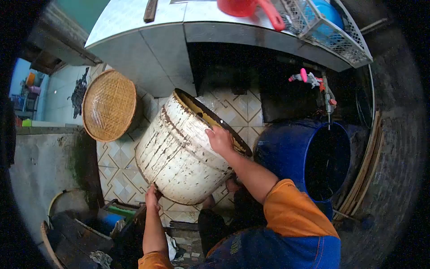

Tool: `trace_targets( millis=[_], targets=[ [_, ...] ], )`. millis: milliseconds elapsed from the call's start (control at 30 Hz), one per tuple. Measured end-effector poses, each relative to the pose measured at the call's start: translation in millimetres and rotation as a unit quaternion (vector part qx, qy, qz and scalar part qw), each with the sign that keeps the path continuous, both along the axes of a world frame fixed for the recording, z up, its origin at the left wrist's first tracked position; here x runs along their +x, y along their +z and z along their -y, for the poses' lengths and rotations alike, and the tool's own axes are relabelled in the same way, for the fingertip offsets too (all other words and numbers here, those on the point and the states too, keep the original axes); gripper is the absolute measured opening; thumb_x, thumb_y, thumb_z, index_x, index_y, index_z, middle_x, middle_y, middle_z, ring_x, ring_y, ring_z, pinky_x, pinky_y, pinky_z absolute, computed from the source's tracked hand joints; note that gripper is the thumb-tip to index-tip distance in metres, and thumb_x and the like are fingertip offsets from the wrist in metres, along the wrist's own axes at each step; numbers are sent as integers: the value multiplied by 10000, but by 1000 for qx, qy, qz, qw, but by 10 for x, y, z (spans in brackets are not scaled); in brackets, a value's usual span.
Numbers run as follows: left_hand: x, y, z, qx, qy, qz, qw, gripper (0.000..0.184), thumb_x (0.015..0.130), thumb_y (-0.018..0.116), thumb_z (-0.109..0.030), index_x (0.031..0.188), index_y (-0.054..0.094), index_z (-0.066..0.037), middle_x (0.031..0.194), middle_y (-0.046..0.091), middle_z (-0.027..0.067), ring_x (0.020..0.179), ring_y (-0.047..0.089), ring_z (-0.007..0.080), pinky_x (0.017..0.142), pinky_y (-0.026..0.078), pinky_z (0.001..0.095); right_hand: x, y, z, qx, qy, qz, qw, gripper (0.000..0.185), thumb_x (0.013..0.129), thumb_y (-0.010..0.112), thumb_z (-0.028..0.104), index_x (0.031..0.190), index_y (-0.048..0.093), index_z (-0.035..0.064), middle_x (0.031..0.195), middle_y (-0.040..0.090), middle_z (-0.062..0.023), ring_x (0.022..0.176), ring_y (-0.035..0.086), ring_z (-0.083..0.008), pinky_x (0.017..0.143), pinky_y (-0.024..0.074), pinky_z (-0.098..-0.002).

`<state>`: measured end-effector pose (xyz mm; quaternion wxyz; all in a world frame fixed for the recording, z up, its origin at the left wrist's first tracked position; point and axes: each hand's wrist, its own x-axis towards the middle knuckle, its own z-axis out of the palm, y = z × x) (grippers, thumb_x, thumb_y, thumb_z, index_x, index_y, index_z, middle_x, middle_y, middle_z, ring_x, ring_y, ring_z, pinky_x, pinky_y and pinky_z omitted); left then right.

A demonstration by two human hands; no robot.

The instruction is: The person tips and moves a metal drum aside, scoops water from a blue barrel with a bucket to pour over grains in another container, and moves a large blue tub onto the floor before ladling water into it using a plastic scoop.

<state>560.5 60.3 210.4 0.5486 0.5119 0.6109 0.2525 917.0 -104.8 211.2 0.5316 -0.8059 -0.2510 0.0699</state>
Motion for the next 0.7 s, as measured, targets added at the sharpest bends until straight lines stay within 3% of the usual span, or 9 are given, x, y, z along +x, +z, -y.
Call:
trace_targets(
  millis=[100, 167, 267, 367, 400, 467, 600, 700],
  targets=[
    [1422, -23, 404, 8, -57, -9, 998, 343, 849, 551, -372, 900, 562, -32, 718, 568, 41, 627, 553, 159, 612, 454, 331, 1566, -253, 516, 7, 25, -90, 996, 340, 810, 571, 342, 763, 549, 5, 734, 570, -229, 725, 570, -397, 631, 433, -439],
    [2399, -28, 965, 15, 29, -33, 999, 316, 856, 552, -376, 802, 537, -65, 621, 514, 18, 536, 483, 140, 573, 445, 311, 2368, -578, 979, 16, 6, -75, 997, 369, 808, 573, 358, 735, 534, -2, 710, 556, -227, 685, 549, -395, 611, 420, -432],
    [2817, 91, 1504, 21, -22, -41, 999, 311, 874, 544, -348, 821, 565, -42, 687, 528, -1, 601, 498, 112, 545, 431, 297, 2705, -794, 1690, 70, -11, -117, 991, 396, 813, 565, 370, 697, 509, -4, 679, 538, -222, 649, 527, -393, 587, 402, -433],
    [3270, 398, 2283, 93, -25, -85, 992, 296, 883, 540, -324, 835, 573, -34, 693, 536, -2, 600, 500, 108, 536, 422, 279, 3050, -512, 2663, 82, -26, -152, 985, 376, 813, 560, 384, 763, 547, 12, 718, 547, -227, 697, 542, -404, 614, 418, -446],
    [3349, 491, 2497, 115, -79, -98, 985, 292, 882, 547, -312, 842, 579, -24, 715, 559, 6, 594, 500, 100, 531, 410, 259, 3157, -380, 3077, 83, -35, -192, 977, 379, 810, 562, 391, 751, 542, 17, 691, 540, -216, 661, 533, -396, 592, 411, -441],
    [3715, 838, 3295, 151, -73, -102, 980, 297, 881, 550, -304, 806, 582, -18, 698, 567, 10, 584, 494, 92, 517, 394, 244, 3362, -245, 3916, 94, -48, -237, 966, 379, 813, 567, 389, 719, 526, 25, 641, 523, -195, 597, 513, -376, 550, 394, -425],
    [4044, 1243, 4744, 220, -135, -97, 961, 292, 891, 537, -273, 803, 584, 2, 680, 566, 17, 581, 491, 90, 500, 390, 244, 3495, -163, 5634, 215, -82, -283, 931, 367, 850, 568, 321, 697, 510, -7, 564, 473, -155, 496, 435, -216, 500, 378, -386],
    [4208, 1413, 5794, 244, -177, -43, 953, 254, 892, 540, -235, 788, 565, -5, 731, 548, 19, 605, 456, 79, 537, 374, 232, 3299, -385, 6621, 262, -100, -289, 915, 340, 853, 559, 314, 728, 544, -2, 575, 499, -132, 526, 487, -201, 525, 397, -378]
  ],
)
